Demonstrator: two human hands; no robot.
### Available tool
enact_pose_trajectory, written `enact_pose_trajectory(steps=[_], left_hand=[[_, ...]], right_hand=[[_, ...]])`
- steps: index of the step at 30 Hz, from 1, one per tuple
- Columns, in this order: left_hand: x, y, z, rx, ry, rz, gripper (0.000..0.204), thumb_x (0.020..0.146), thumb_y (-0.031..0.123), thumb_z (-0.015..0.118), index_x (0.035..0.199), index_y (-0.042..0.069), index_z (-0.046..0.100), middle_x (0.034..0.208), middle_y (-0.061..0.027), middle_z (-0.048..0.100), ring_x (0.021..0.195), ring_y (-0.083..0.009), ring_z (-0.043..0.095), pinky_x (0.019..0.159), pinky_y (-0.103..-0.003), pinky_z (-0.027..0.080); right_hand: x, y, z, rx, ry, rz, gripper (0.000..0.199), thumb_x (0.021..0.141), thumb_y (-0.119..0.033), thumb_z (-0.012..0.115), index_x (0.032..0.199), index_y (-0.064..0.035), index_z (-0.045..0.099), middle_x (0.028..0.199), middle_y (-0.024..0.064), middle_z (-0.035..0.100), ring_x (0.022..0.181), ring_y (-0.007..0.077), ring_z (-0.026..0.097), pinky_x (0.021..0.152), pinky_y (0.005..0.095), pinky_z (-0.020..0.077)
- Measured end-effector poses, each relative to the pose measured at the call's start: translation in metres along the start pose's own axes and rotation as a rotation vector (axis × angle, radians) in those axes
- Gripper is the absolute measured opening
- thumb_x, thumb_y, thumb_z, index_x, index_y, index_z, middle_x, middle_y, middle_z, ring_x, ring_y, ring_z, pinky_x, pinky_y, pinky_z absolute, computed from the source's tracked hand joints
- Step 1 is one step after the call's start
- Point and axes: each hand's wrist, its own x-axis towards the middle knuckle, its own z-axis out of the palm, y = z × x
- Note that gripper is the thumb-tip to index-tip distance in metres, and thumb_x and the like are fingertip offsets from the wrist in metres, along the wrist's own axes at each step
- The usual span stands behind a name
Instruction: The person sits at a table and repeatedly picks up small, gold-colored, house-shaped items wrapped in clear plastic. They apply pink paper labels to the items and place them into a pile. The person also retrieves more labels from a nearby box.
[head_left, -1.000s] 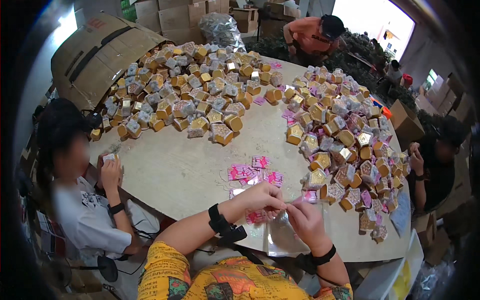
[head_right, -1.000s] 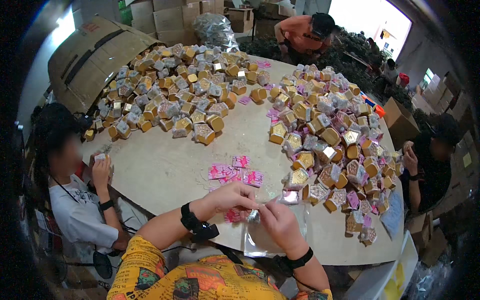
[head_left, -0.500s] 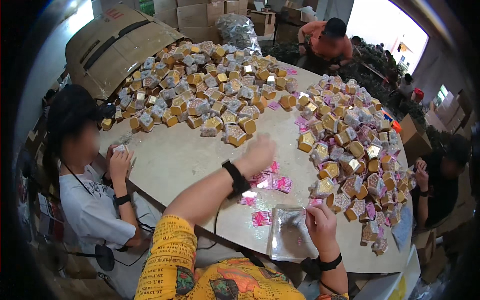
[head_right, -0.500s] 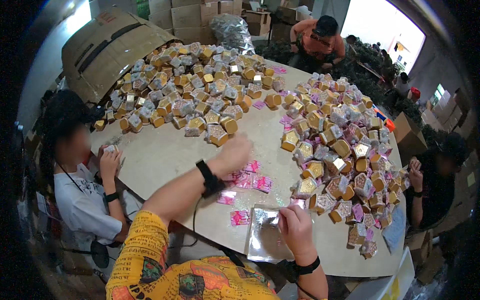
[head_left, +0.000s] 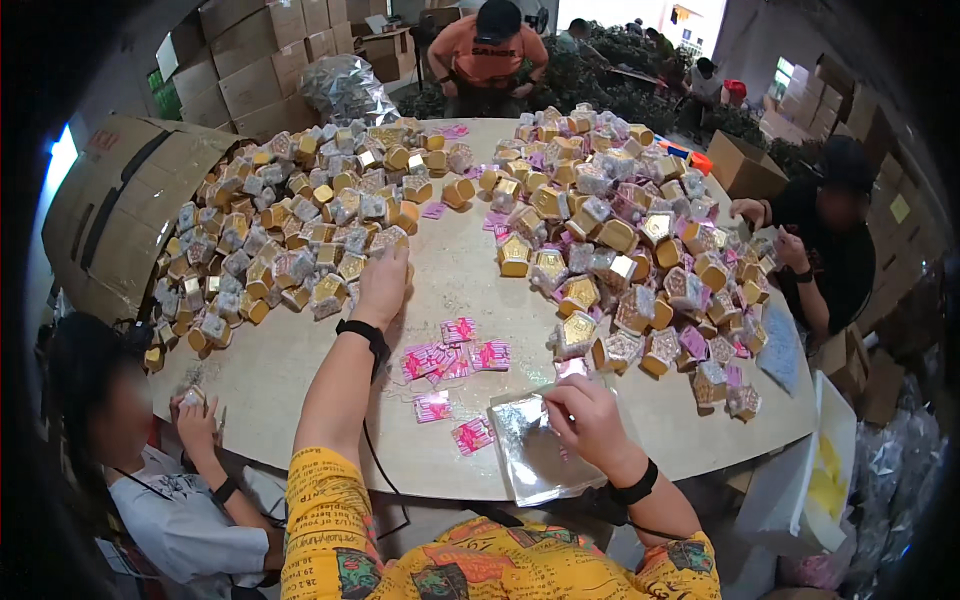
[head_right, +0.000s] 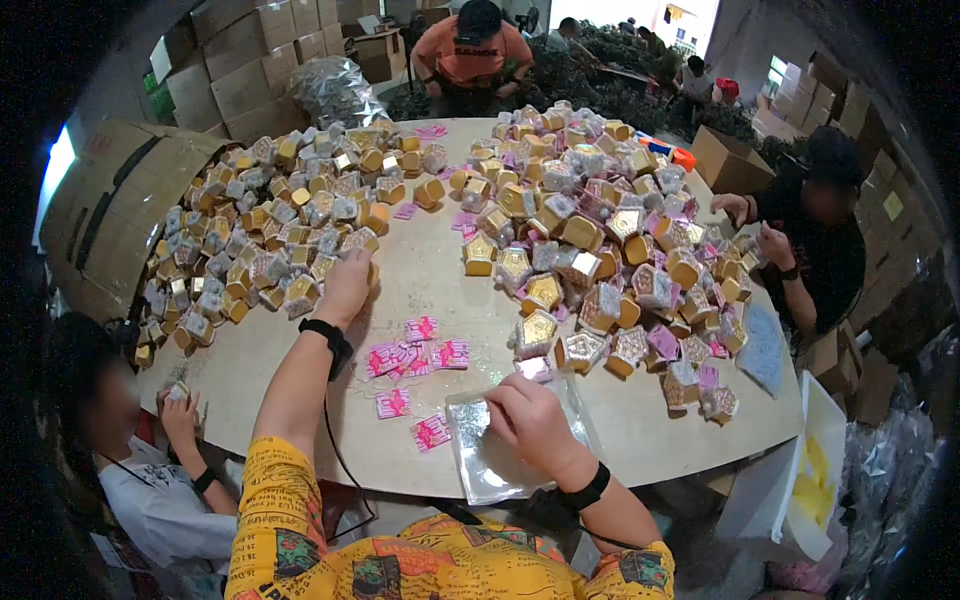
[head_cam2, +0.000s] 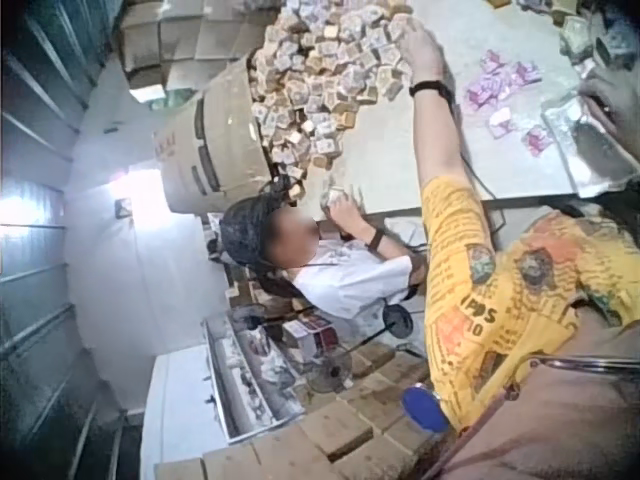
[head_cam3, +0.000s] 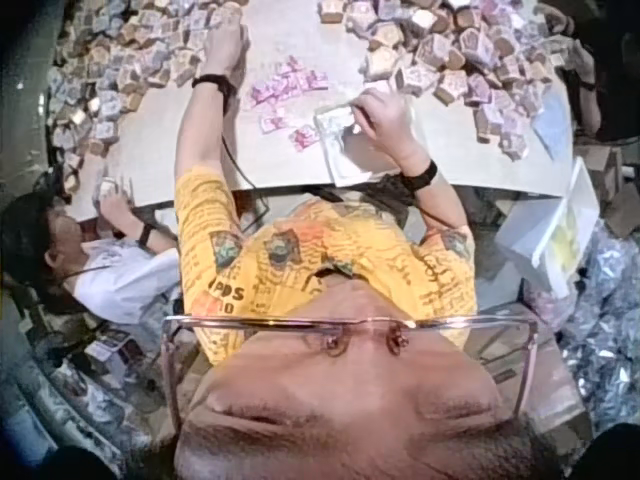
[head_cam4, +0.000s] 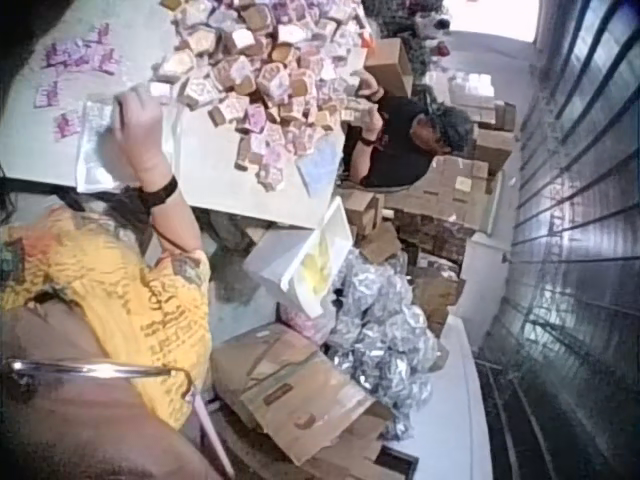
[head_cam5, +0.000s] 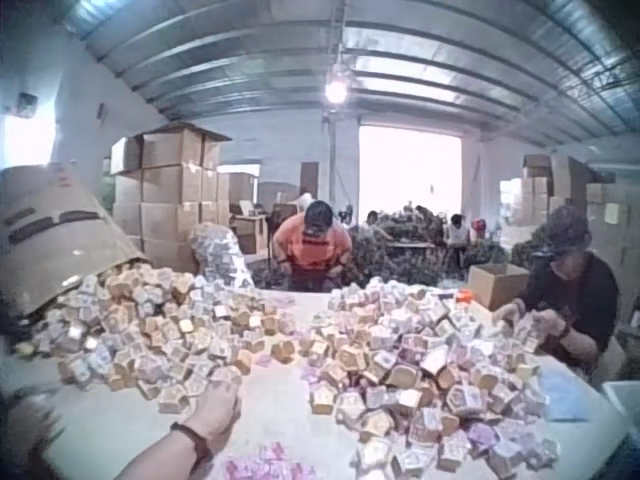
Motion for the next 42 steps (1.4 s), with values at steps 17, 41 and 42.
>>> enact_pose_trajectory(steps=[17,41,42], left_hand=[[-0.070,0.107,-0.068,-2.006,-0.444,-0.785,0.036,0.093,0.039,0.057,0.111,0.008,0.061,0.092,-0.0086,0.066,0.077,-0.0174,0.063,0.064,-0.032,0.051],[-0.073,0.107,-0.060,-2.046,-0.458,-0.812,0.037,0.093,0.039,0.058,0.113,0.008,0.060,0.093,-0.0070,0.067,0.077,-0.0160,0.063,0.065,-0.031,0.052],[-0.073,0.108,-0.060,-2.044,-0.457,-0.819,0.037,0.093,0.039,0.058,0.113,0.008,0.060,0.093,-0.0069,0.067,0.077,-0.0159,0.063,0.064,-0.031,0.052]], right_hand=[[0.070,0.006,0.020,0.054,0.143,-0.032,0.005,0.081,-0.002,0.064,0.081,0.0011,0.060,0.071,0.0093,0.054,0.056,0.0188,0.053,0.051,0.0294,0.0409],[0.075,0.009,0.019,-0.036,0.102,-0.054,0.005,0.077,0.000,0.064,0.079,0.0006,0.060,0.072,0.0114,0.056,0.059,0.0247,0.057,0.053,0.0324,0.0445],[0.075,0.009,0.019,-0.044,0.100,-0.055,0.005,0.077,0.000,0.064,0.078,0.0006,0.060,0.072,0.0114,0.056,0.059,0.0248,0.057,0.053,0.0324,0.0446]])
